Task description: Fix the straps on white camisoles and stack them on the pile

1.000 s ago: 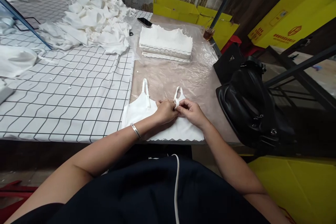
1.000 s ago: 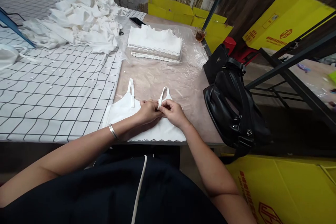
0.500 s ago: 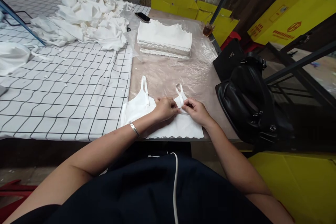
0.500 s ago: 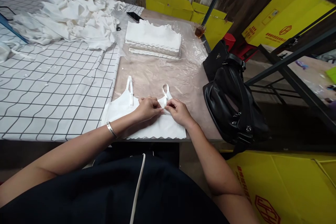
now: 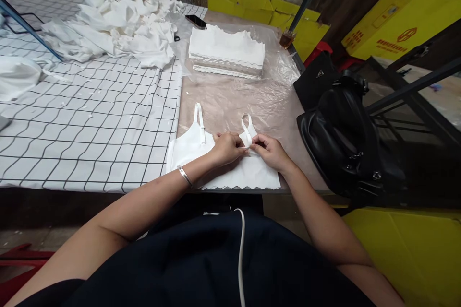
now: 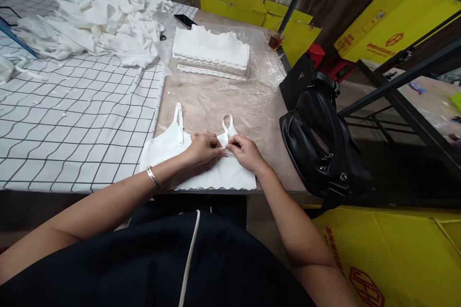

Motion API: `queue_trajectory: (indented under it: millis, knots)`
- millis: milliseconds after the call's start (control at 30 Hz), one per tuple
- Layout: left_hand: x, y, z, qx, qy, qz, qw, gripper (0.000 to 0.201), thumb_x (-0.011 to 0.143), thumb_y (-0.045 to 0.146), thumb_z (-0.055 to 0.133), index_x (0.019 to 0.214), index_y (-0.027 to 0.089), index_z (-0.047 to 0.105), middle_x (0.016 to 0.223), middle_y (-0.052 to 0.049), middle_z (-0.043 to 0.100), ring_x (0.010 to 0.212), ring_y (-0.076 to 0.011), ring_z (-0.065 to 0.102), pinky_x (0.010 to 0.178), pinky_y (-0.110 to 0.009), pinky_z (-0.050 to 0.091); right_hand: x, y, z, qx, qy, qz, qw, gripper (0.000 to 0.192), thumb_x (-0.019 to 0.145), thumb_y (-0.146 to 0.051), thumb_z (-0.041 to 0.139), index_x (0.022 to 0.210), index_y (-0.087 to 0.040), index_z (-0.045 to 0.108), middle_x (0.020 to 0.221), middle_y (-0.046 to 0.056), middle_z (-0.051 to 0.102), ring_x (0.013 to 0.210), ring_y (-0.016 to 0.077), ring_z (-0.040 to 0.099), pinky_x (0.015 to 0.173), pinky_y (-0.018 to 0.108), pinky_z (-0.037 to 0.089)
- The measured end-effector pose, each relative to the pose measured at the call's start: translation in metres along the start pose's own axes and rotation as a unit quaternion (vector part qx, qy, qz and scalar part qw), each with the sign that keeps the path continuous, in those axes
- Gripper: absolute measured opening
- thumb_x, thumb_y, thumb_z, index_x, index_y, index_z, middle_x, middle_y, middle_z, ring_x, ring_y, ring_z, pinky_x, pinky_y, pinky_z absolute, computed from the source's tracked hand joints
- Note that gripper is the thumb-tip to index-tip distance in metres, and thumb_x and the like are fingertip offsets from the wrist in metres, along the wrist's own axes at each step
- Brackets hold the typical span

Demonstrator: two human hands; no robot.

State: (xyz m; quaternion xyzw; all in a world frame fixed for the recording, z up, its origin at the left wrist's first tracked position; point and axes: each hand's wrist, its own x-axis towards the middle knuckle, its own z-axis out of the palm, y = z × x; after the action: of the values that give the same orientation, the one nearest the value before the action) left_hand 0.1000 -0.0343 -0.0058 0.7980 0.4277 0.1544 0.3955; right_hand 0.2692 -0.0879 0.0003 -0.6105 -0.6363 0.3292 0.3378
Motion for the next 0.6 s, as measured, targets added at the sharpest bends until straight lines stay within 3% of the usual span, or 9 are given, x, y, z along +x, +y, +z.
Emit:
queue_trajectory:
  millis: [200,333,433,533,600]
  knots:
    - [0.004,0.001,0.001,0.020,-0.005,0.001,1.000,0.025,0.079,0.031,0.068,0.062,0.014,0.060,0.079,-0.002,0.065,0.091,-0.0227,0.058,0.093,-0.047,0.027,0.003,0.000,0.010,0.012,0.021,0.003,1.000,0.013,0.076,-0.032,0.058,0.070,-0.021,0.055,0.072,0.000,0.055,0.071,0.0158,0.051,0.068,0.030,0.040]
    - [-0.006,0.005,-0.002,0.119,0.016,0.032,0.992,0.014,0.083,0.028,0.065,0.076,0.015,0.065,0.092,-0.007,0.066,0.098,-0.0271,0.057,0.094,-0.049,0.029,0.007,-0.002,0.018,0.059,0.040,0.033,0.997,0.017,0.072,-0.035,0.062,0.068,-0.020,0.055,0.067,-0.001,0.054,0.066,0.0147,0.050,0.065,0.030,0.041]
    - [-0.031,0.004,0.001,0.218,0.056,0.136,0.965,0.023,0.084,0.027,0.064,0.105,0.016,0.064,0.117,-0.013,0.062,0.114,-0.0309,0.051,0.105,-0.052,0.023,0.007,-0.005,0.015,0.124,0.042,0.093,0.987,0.023,0.069,-0.039,0.067,0.068,-0.021,0.052,0.065,-0.002,0.055,0.064,0.0145,0.052,0.062,0.029,0.042]
    - [-0.059,-0.006,0.011,0.250,-0.022,0.271,0.929,0.041,0.092,0.042,0.055,0.127,0.021,0.057,0.139,-0.011,0.053,0.132,-0.0306,0.041,0.113,-0.049,0.018,0.013,-0.009,0.007,0.230,0.017,0.154,0.961,0.027,0.065,-0.033,0.070,0.073,-0.022,0.047,0.073,0.001,0.064,0.072,0.0174,0.060,0.068,0.031,0.048]
    - [-0.071,-0.015,0.018,0.253,-0.066,0.315,0.912,0.053,0.094,0.053,0.046,0.138,0.023,0.049,0.151,-0.009,0.042,0.141,-0.0316,0.030,0.116,-0.050,0.015,0.027,-0.009,0.002,0.310,-0.011,0.182,0.933,0.025,0.066,-0.026,0.068,0.074,-0.023,0.045,0.081,0.004,0.069,0.080,0.0197,0.064,0.075,0.035,0.051]
